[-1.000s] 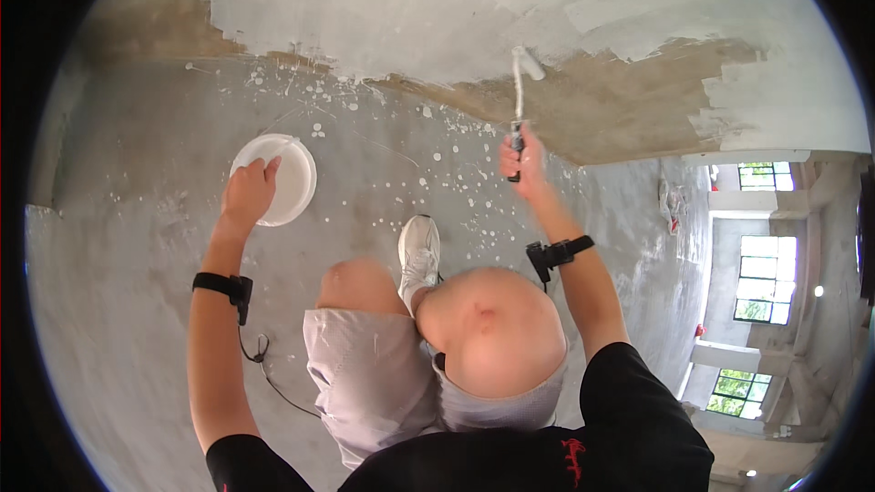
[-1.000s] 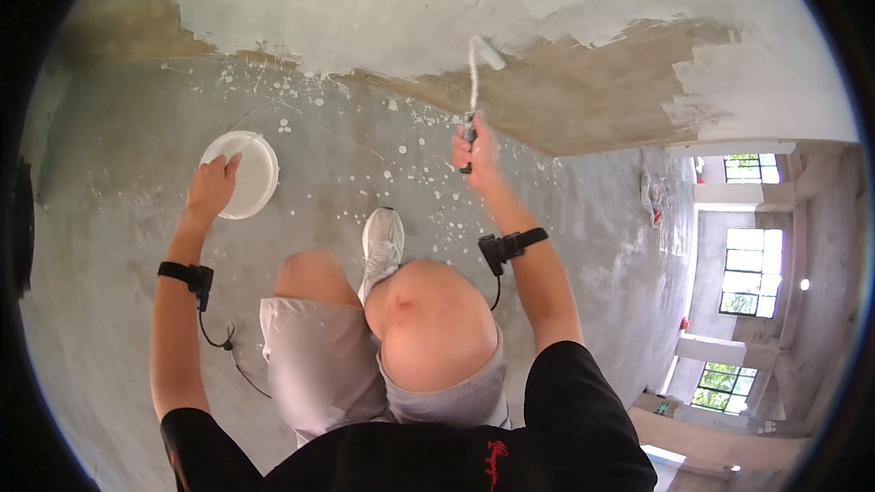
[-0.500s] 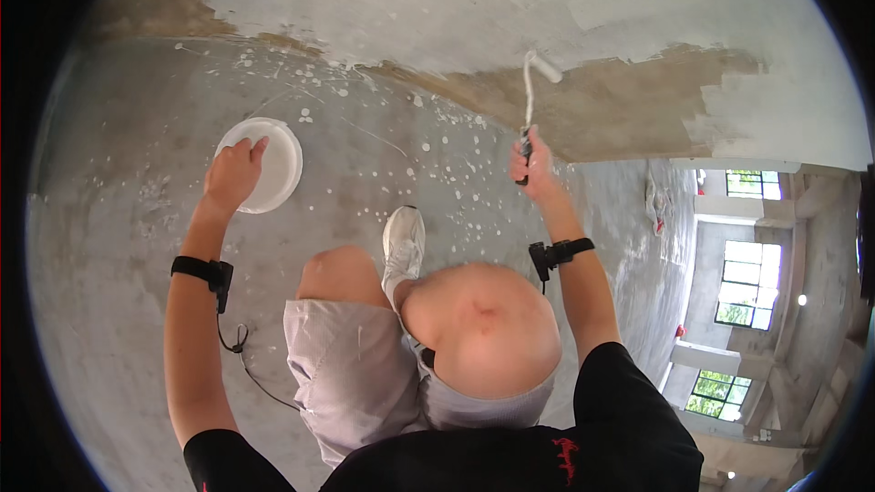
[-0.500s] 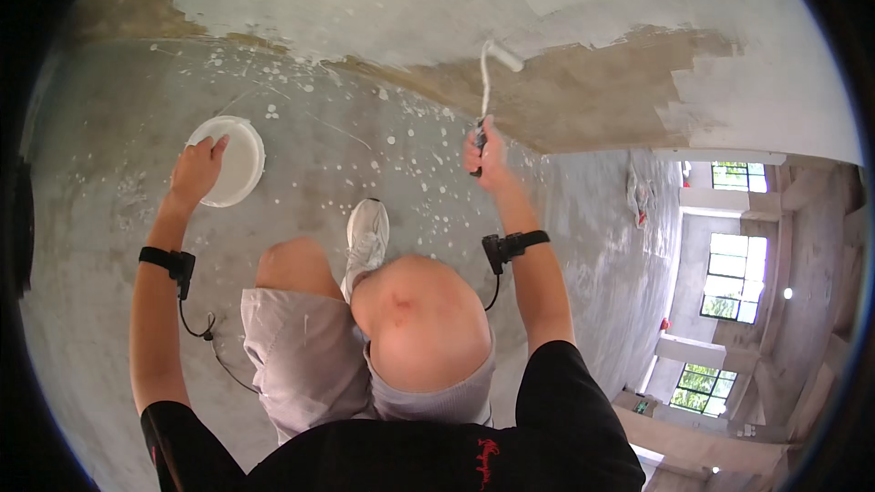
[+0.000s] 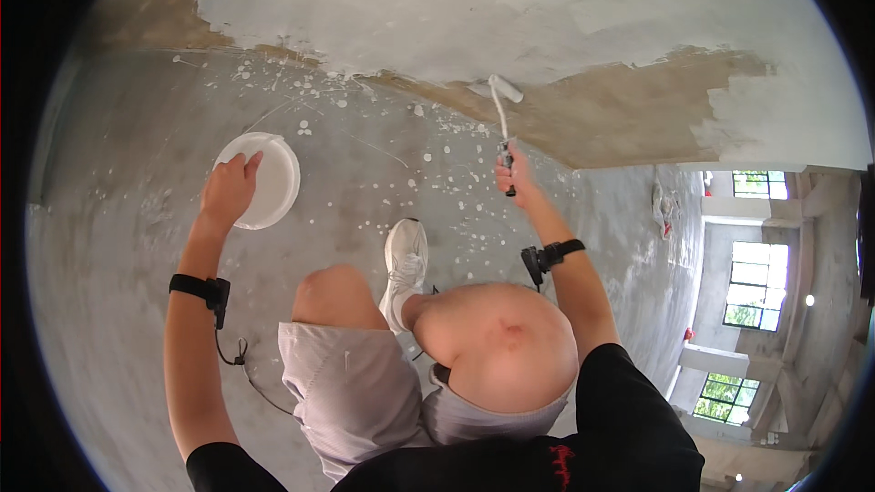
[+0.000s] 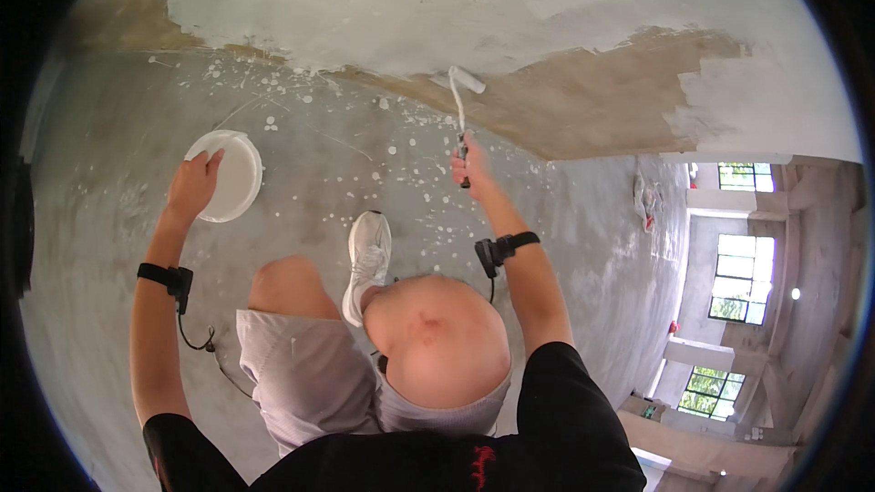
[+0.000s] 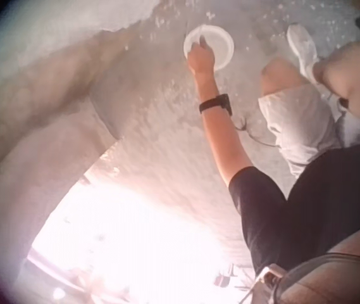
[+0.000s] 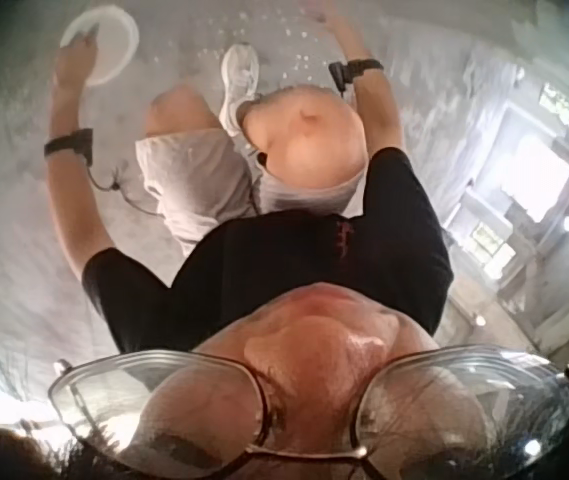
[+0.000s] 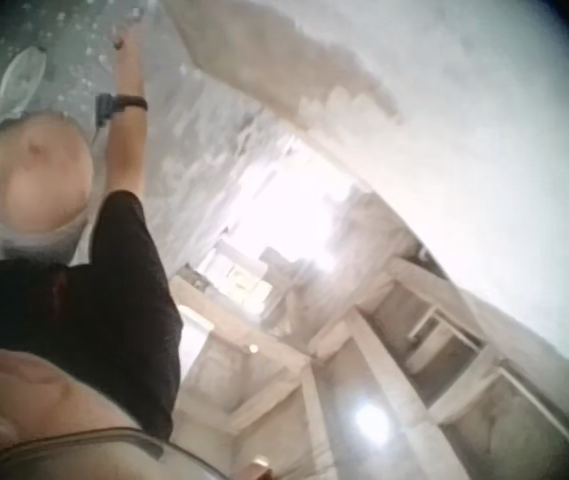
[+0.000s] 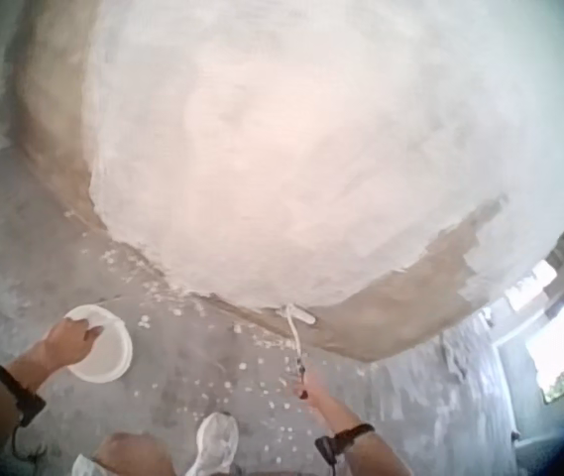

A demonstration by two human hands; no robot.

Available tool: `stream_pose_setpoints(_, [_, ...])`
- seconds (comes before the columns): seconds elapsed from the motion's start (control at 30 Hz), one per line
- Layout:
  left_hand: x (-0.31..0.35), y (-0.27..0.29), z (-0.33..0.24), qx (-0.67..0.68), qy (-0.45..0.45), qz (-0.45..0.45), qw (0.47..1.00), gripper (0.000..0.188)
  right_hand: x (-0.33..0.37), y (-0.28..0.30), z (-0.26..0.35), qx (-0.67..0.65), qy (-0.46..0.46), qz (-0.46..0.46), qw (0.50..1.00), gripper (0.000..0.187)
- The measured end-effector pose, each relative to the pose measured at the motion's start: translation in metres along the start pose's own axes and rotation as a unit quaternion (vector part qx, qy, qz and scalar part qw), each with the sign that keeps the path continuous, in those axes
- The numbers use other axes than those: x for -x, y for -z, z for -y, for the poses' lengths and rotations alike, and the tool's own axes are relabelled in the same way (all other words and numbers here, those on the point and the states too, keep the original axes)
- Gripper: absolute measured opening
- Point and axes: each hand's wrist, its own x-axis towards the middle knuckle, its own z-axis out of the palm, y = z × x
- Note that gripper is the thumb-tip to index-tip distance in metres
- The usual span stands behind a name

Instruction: Painting a concrete wall with white paint using a roller.

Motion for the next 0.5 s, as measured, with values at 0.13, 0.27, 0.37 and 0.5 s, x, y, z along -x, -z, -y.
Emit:
stream_pose_setpoints(0.13, [-0.007, -0.001, -0.014, 0.017, 0.001, 0.003, 1.0, 0.047, 0.06, 0.026, 0.045, -0.018, 0.048, -0.002, 0.999, 0.051])
stream_pose_setpoints(0.27, [-0.008, 0.001, -0.017, 0.007, -0.015, 0.013, 1.0, 0.048, 0.103, 0.041, 0.086, -0.02, 0.151, -0.044, 0.987, 0.053])
stream_pose_setpoints(0.37, [-0.009, -0.001, -0.028, 0.023, -0.017, 0.028, 0.999, 0.049, 0.133, 0.056, 0.132, -0.015, 0.224, -0.059, 0.973, 0.055])
stream_pose_setpoints(0.5, [-0.011, -0.005, -0.033, 0.03, -0.016, 0.031, 0.999, 0.049, 0.151, 0.066, 0.17, -0.013, 0.271, -0.041, 0.962, 0.056])
